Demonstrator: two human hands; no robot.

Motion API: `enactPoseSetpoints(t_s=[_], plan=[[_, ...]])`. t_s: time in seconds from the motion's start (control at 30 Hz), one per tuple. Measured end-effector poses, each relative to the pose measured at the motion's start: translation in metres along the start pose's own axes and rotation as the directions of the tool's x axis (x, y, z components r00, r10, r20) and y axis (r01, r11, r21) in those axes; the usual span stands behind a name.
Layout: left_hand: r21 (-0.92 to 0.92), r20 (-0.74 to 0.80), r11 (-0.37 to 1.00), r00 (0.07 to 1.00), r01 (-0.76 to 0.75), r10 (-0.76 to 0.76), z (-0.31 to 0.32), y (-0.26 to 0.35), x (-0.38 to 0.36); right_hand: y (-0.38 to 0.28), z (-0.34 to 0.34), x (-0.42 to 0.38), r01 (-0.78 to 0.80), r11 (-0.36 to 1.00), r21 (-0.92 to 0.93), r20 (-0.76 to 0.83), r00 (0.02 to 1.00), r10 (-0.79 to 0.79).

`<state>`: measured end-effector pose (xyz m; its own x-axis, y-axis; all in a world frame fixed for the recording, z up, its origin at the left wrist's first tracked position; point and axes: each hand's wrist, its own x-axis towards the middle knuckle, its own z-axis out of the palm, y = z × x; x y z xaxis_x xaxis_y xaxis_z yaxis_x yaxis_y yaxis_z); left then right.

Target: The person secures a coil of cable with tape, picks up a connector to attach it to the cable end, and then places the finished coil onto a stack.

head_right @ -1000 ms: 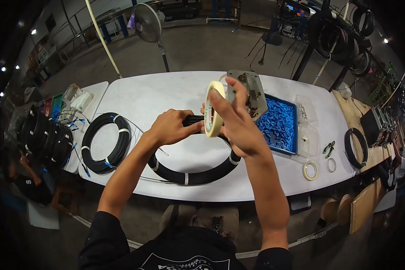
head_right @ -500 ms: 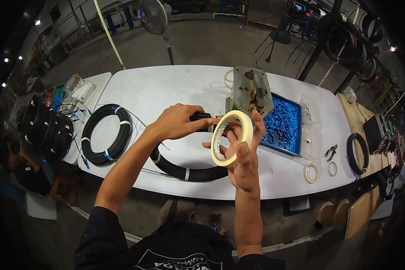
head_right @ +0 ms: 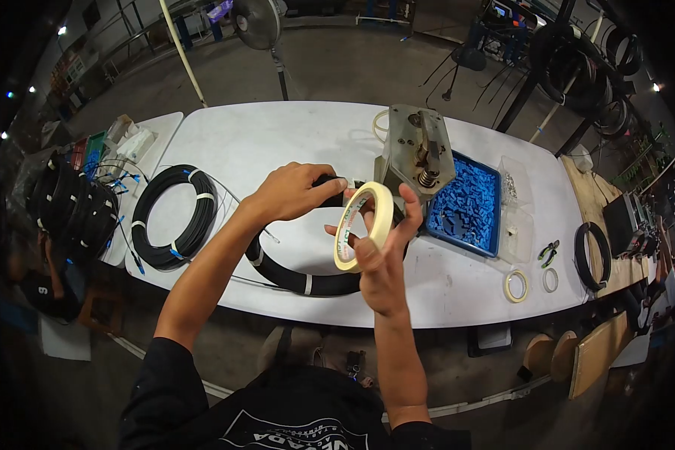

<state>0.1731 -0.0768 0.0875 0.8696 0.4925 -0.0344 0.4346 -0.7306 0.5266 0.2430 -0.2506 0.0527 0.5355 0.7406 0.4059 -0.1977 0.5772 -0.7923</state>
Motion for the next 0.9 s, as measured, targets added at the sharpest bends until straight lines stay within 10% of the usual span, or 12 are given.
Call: enactPoseSetpoints(t_s=[0.23,0.47,0.53,0.63,0.73,0.9], plan=[[-0.001,0.006,1.0,1.0,-0.008,0.008,0.004,-0.003,0.003,0.064,-0.022,-0.016,0.331,0.854,-0.4,0.169,0.943,-0.287],[0.075,0.057,0.991,0.991,0.115,-0.119,-0.003,0.007,0.007,0.05,-0.031,-0.005,0.272,0.874,-0.403,0.215,0.956,-0.198],[0.017,-0.129,0.998,0.99,0.054,-0.051,0.008,-0.008,0.012,0.04,-0.021,-0.012,0.202,0.891,-0.407,0.15,0.977,-0.153],[0.002,-0.118,0.996,0.99,0.084,-0.084,0.008,-0.016,0.016,0.032,-0.01,-0.035,0.147,0.642,-0.753,-0.029,0.967,-0.255],[0.0,-0.079,0.993,0.99,0.118,-0.117,0.007,-0.013,0.015,0.021,0.004,-0.044,-0.117,0.909,-0.401,-0.252,0.968,0.014],[0.034,-0.025,0.984,0.984,0.174,-0.174,0.002,-0.003,0.015,0.016,0.023,-0.044,-0.206,0.943,-0.262,-0.324,0.939,0.116]])
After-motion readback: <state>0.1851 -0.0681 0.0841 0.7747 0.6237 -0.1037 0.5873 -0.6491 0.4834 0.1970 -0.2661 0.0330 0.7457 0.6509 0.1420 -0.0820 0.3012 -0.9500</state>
